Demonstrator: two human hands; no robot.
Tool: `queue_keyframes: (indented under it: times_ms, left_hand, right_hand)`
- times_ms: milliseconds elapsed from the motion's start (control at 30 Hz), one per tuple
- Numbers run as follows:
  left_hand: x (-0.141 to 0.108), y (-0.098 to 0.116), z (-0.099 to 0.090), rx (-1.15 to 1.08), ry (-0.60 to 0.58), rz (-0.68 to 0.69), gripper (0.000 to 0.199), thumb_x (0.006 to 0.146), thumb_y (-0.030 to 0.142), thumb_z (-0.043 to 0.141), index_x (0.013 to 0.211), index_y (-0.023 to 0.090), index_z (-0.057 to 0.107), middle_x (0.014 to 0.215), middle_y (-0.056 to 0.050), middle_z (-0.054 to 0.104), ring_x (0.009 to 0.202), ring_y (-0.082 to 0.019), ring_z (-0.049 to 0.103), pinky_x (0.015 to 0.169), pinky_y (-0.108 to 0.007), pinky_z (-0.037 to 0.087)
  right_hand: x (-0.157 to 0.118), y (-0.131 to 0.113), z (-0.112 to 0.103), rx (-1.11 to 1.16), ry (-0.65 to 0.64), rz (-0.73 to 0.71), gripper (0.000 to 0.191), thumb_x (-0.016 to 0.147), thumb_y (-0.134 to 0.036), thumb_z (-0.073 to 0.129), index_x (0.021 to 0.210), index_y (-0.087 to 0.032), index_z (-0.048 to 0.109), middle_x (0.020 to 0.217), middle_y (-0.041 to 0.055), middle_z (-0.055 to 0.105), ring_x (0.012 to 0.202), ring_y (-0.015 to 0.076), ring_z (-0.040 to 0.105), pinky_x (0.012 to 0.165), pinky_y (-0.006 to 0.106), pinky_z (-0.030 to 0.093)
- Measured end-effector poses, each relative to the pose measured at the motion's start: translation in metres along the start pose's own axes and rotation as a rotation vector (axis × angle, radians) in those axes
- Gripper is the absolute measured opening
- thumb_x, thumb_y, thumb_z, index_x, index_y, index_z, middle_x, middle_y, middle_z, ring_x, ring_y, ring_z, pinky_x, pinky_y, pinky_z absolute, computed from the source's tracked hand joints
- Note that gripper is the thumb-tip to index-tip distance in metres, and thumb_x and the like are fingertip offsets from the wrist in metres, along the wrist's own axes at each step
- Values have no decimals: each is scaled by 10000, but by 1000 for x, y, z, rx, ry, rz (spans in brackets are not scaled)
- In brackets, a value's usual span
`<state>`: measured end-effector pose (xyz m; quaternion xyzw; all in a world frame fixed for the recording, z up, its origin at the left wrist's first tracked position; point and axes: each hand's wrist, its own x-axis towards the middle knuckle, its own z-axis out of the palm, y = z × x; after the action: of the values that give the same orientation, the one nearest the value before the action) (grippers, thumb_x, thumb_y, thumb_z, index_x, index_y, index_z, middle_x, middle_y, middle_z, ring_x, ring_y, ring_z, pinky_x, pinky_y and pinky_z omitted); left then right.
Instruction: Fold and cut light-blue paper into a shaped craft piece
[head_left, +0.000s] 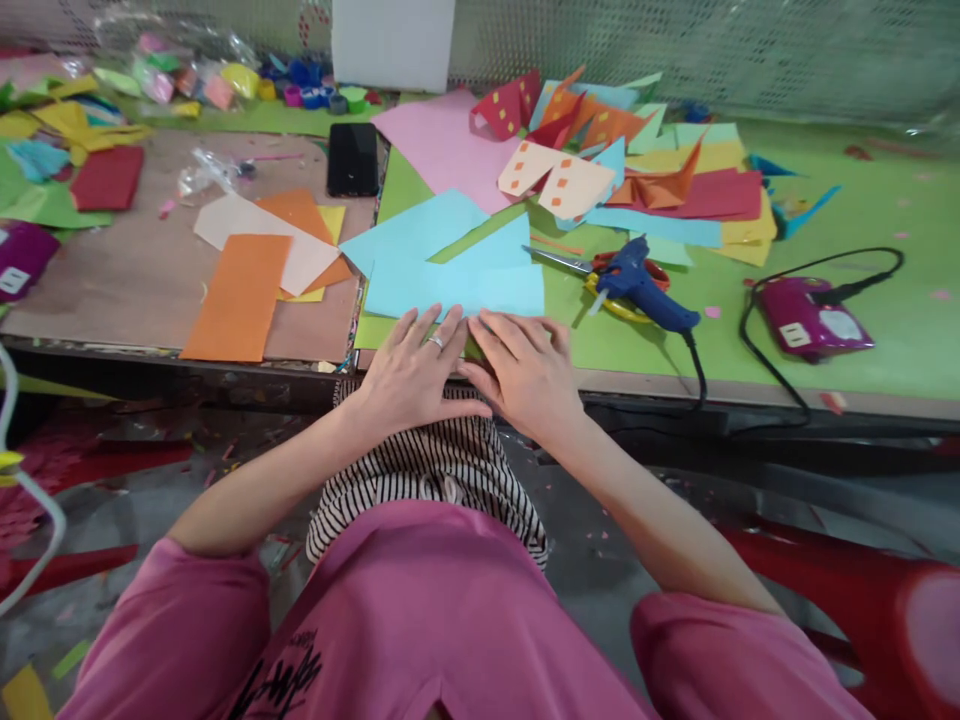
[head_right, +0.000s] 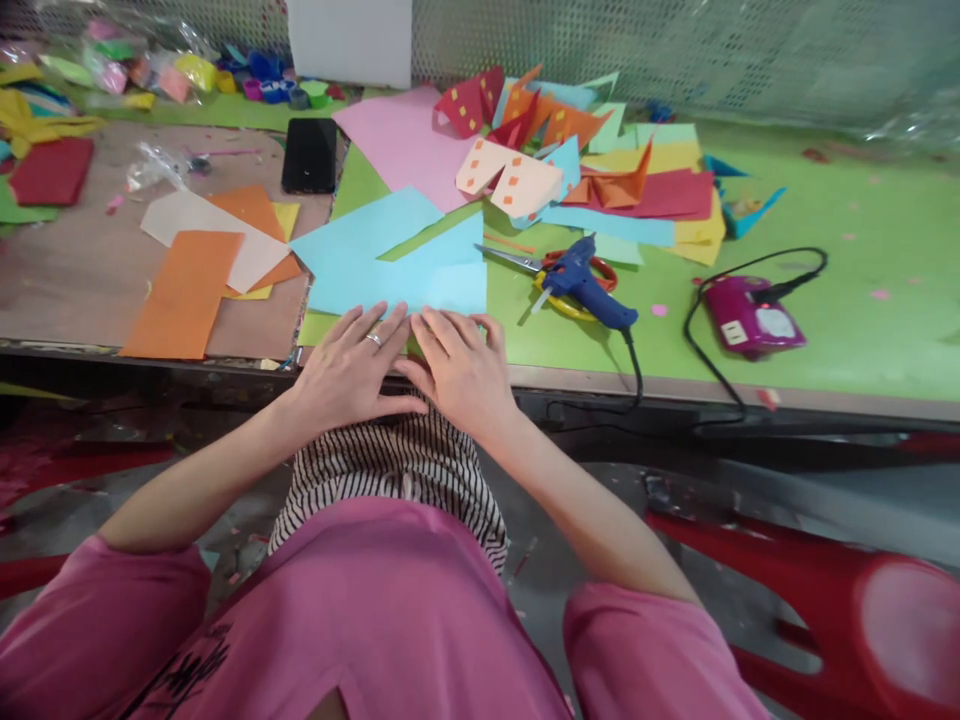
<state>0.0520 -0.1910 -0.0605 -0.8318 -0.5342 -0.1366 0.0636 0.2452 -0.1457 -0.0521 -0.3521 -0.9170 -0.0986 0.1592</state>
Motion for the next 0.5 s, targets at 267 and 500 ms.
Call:
queue_keyframes:
  times_ms: [267, 500]
  left_hand:
    - [-10, 4, 2, 31, 62, -123, 1065, 908, 844, 231, 1492, -11, 483, 1554, -262, 497, 1459, -372, 474, 1232, -495, 336]
    - [-28, -11, -9, 62, 6, -188, 1062, 885, 852, 338, 1516, 8, 469, 1565, -293, 464, 1467, -399, 460, 1233, -527, 338]
  right_hand:
    - [-5, 2, 6, 13, -19, 20, 649, 1073, -579, 295, 1446, -118, 557, 1432, 130, 657, 1274, 265, 572, 1126, 428, 294]
    - [-4, 1, 8, 39, -11, 42, 639, 1072, -580, 308, 1441, -125, 563, 1435, 133, 655, 1276, 267, 567, 1138, 433, 279]
